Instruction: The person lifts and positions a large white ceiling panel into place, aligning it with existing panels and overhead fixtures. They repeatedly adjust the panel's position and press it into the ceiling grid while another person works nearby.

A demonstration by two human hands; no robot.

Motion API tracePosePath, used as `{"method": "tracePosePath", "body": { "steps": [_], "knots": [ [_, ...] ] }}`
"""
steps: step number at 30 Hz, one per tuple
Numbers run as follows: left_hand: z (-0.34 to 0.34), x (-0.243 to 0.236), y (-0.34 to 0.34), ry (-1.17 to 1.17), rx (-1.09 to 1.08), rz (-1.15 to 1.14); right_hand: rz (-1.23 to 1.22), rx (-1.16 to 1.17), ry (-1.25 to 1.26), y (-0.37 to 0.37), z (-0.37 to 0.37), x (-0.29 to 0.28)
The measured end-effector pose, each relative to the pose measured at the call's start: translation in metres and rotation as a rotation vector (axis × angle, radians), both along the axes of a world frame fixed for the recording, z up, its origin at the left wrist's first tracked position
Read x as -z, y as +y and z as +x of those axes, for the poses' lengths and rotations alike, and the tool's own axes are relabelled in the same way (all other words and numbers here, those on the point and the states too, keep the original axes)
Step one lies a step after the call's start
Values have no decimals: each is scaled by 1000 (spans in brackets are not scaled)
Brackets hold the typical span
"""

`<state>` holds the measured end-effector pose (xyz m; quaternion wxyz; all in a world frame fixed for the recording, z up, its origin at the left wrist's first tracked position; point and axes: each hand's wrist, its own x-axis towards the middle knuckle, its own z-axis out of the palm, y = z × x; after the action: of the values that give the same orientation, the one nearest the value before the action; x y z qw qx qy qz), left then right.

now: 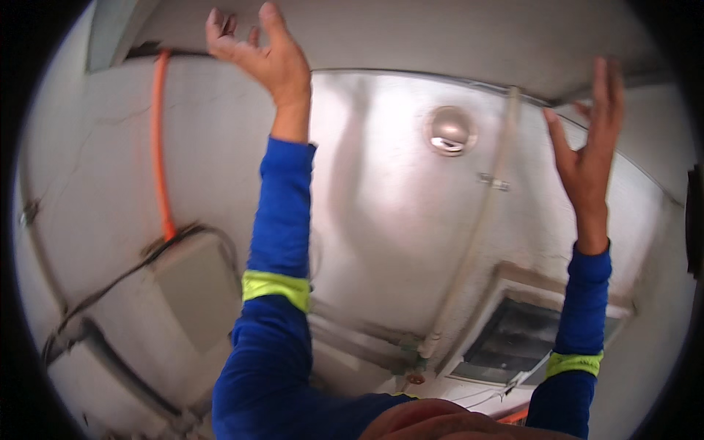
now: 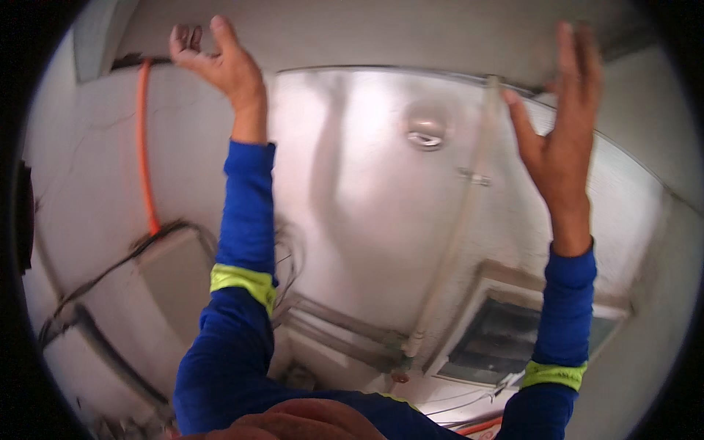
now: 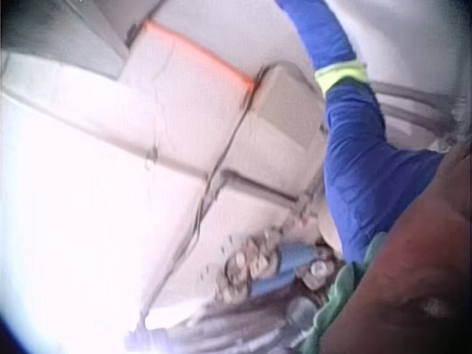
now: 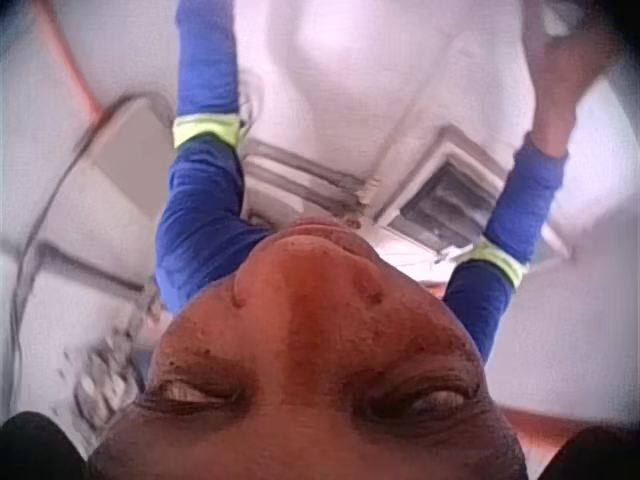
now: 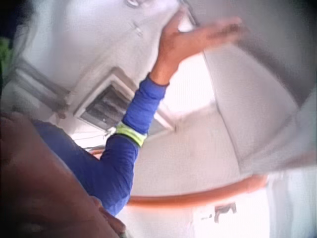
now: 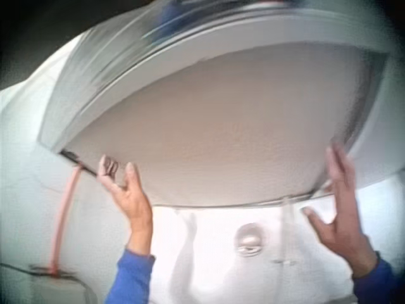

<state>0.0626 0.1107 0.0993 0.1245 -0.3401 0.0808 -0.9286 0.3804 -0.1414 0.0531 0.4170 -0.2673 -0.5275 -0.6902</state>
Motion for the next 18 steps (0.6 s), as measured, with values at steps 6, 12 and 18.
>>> {"method": "tracePosePath", "body": {
  "steps": [6, 12, 18],
  "knots": [
    [-69, -27, 49, -25, 162, -136, 328, 192, -134, 38, -9, -33],
    [-68, -21, 25, -29, 143, -177, 431, 263, -76, 53, -5, -53],
    [-62, -13, 16, 175, 472, -178, 425, 376, -42, 56, 17, -50]
  ]
}}
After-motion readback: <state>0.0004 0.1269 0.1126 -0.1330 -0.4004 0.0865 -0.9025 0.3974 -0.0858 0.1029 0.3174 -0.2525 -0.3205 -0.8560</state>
